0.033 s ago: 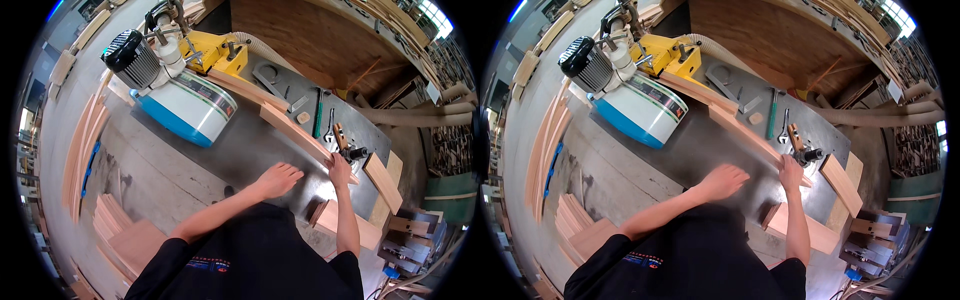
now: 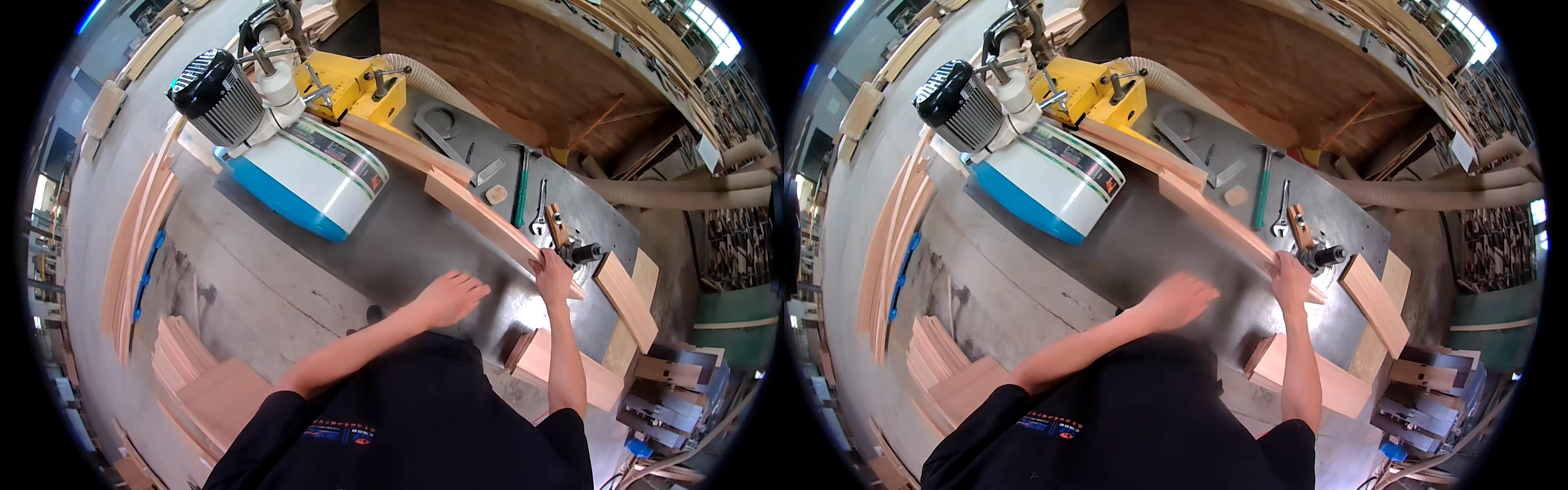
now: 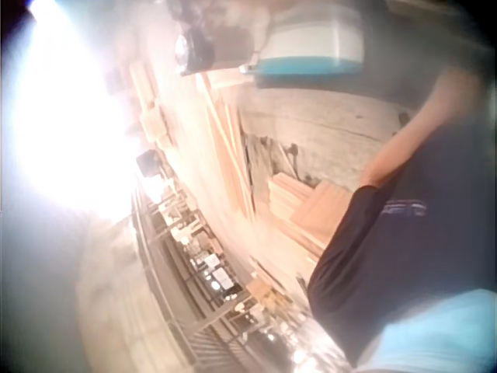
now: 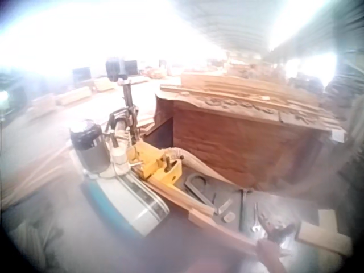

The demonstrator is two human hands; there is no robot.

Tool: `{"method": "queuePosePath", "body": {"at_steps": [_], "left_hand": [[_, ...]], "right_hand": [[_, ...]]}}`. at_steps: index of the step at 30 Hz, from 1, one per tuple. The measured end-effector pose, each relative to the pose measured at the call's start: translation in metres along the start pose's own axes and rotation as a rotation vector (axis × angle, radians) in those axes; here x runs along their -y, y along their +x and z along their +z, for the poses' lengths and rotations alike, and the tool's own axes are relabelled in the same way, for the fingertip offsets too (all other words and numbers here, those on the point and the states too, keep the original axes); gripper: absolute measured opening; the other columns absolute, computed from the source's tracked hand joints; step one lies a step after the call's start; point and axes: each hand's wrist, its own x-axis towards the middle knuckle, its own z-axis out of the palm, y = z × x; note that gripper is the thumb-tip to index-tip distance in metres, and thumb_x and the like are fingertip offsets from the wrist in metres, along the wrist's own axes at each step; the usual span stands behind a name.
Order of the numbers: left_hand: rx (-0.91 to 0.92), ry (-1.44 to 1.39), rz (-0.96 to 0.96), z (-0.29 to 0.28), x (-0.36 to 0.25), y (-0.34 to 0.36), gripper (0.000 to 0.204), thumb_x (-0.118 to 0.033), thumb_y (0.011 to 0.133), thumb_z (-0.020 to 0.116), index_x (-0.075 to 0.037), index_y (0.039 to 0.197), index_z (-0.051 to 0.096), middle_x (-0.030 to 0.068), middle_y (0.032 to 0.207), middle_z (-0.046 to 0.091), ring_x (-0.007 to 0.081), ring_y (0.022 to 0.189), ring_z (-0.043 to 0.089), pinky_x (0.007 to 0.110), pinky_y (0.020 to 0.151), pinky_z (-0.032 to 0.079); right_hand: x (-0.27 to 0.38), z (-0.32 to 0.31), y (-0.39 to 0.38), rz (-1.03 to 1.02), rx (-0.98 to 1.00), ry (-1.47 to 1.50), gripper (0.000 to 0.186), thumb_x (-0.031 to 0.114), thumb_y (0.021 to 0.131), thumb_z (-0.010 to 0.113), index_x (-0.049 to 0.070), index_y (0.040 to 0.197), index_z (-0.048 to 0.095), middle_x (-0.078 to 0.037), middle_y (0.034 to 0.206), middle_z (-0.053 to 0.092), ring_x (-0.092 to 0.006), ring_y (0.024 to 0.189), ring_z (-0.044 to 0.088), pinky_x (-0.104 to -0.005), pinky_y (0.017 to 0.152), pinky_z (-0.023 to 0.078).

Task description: The person repeatedly picks up wooden planks, runs them through a stationary spindle sander, and stacks the finished pieces. They handle each plank one at a time, flipping and repositioning as needed, then place the processed planks into a growing stack on the workbench.

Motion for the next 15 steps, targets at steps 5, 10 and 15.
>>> {"method": "queuePosePath", "body": {"at_steps": [5, 10, 15], "left_hand": [[0.274, -0.017, -0.210, 0.009, 0.020, -0.055, 0.027, -0.022, 0.093, 0.062, -0.011, 0.118, 0.064, 0.0083, 0.104, 0.068, 0.0270, 0.103, 0.063, 0.041, 0.091, 0.048], [0.194, -0.024, -0.314, 0.008, 0.036, -0.089, 0.027, -0.019, 0.091, 0.065, -0.012, 0.117, 0.062, 0.0059, 0.097, 0.066, 0.0262, 0.098, 0.064, 0.039, 0.088, 0.048], [0.182, 0.083, -0.369, 0.025, 0.056, -0.073, 0.041, -0.022, 0.088, 0.069, -0.008, 0.125, 0.059, 0.0088, 0.123, 0.060, 0.0272, 0.116, 0.055, 0.042, 0.095, 0.045]], "right_hand": [[-0.007, 0.040, 0.015, 0.005, 0.060, 0.034, 0.026, 0.020, 0.082, 0.075, 0.008, 0.102, 0.063, -0.015, 0.090, 0.070, -0.0360, 0.082, 0.068, -0.0458, 0.070, 0.052], [0.018, 0.034, 0.013, 0.149, 0.323, 0.080, 0.031, 0.027, 0.081, 0.076, 0.010, 0.105, 0.065, -0.018, 0.083, 0.070, -0.0384, 0.081, 0.069, -0.0484, 0.071, 0.053], [0.012, 0.039, -0.002, 0.070, 0.345, 0.092, 0.046, 0.029, 0.080, 0.078, 0.011, 0.119, 0.064, -0.015, 0.107, 0.069, -0.0381, 0.101, 0.065, -0.0485, 0.083, 0.052]]}}
